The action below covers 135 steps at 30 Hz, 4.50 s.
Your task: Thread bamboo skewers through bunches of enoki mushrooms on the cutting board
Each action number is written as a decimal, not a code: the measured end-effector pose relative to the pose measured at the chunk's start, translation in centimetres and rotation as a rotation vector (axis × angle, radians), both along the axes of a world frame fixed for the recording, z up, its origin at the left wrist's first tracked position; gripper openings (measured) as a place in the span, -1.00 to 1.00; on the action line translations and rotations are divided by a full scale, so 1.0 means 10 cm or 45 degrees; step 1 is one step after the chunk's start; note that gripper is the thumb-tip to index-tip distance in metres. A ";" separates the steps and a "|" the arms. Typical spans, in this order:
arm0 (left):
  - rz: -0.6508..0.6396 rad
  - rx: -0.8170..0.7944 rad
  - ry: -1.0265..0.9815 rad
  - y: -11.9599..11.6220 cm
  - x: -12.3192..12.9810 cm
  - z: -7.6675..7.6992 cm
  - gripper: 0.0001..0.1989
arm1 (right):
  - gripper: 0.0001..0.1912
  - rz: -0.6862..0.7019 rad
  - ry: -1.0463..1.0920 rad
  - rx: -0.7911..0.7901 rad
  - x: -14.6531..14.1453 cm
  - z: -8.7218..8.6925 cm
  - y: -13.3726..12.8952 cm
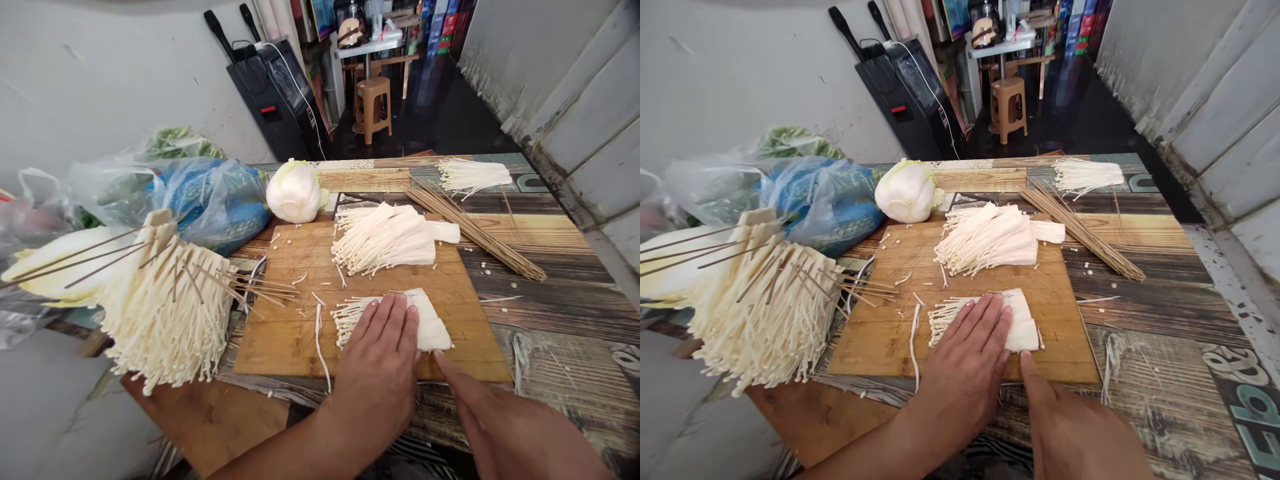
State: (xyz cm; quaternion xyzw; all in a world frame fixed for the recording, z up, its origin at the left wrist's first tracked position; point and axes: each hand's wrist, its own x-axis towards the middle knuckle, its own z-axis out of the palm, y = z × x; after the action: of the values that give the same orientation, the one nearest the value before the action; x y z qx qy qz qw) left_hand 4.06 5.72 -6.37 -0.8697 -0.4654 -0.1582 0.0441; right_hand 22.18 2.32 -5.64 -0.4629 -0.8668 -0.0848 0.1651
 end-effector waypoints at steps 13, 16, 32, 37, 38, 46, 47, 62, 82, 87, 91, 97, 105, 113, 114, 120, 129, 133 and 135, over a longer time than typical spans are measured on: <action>0.026 -0.058 0.028 -0.01 0.01 0.04 -0.51 | -0.65 -0.055 0.062 0.091 -0.07 -0.05 -0.04; 0.025 -0.062 0.045 0.00 0.02 0.06 -0.51 | -0.66 -0.045 0.073 0.097 -0.05 -0.06 -0.05; 0.066 -0.120 0.036 -0.01 0.05 0.08 -0.53 | -0.70 -0.319 0.495 -0.162 -0.18 -0.15 -0.22; 0.219 -0.103 0.139 -0.03 0.03 0.13 -0.44 | -0.72 -0.356 0.977 -0.609 -0.10 -0.19 -0.28; 0.249 -0.127 0.151 -0.03 0.03 0.15 -0.44 | -0.70 -0.355 1.038 -0.637 -0.11 -0.18 -0.27; 0.282 -0.172 -0.192 -0.15 -0.18 0.44 -0.28 | -0.77 -0.178 0.905 -0.013 -0.22 0.22 -0.39; 0.302 -0.167 -0.246 -0.18 -0.21 0.48 -0.28 | -0.78 -0.155 0.841 0.102 -0.20 0.29 -0.39; 0.128 0.097 -0.068 -0.58 -0.44 0.12 -0.46 | -0.82 -0.103 -0.135 0.223 -0.13 -0.07 -0.37; -0.066 -0.024 0.058 -0.38 -0.40 -0.09 -0.46 | -0.47 -0.129 -0.240 0.017 -0.10 -0.09 -0.39; -0.088 -0.054 0.036 -0.40 -0.40 -0.03 -0.43 | -0.45 -0.155 -0.267 -0.062 -0.11 -0.11 -0.38; -0.155 -0.037 0.060 -0.42 -0.35 0.01 -0.45 | -0.49 -0.142 -0.302 0.037 -0.08 -0.16 -0.35; -0.136 -0.064 0.130 -0.45 -0.33 0.06 -0.43 | -0.49 -0.014 -0.222 0.190 -0.04 -0.17 -0.33; 0.066 0.022 0.121 -0.25 -0.43 0.20 -0.33 | -0.36 0.366 0.193 0.160 0.11 -0.01 -0.21; 0.040 0.113 0.218 -0.21 -0.36 -0.03 -0.41 | -0.36 0.375 0.089 -0.037 0.09 -0.03 -0.22; 0.038 0.119 0.218 -0.20 -0.35 -0.06 -0.41 | -0.35 0.307 0.055 -0.037 0.09 -0.06 -0.23; 0.018 0.029 0.145 -0.16 -0.36 -0.13 -0.43 | -0.40 -0.033 -0.159 -0.021 0.02 -0.19 -0.25; -0.098 0.272 -0.299 -0.29 -0.49 0.01 -0.41 | -0.60 -0.211 -0.162 0.165 0.12 0.33 -0.20; -0.060 0.390 -0.452 -0.30 -0.56 -0.04 -0.36 | -0.62 -0.271 0.253 0.026 0.40 0.88 0.08; -0.063 0.398 -0.430 -0.28 -0.57 -0.08 -0.37 | -0.60 -0.274 0.496 -0.129 0.55 1.11 0.28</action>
State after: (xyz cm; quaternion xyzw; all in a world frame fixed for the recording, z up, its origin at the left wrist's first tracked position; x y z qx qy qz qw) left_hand -1.65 2.90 -7.17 -0.8247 -0.4144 -0.3729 0.0957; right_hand 27.69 5.11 5.42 -0.5679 -0.7674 0.0327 0.2959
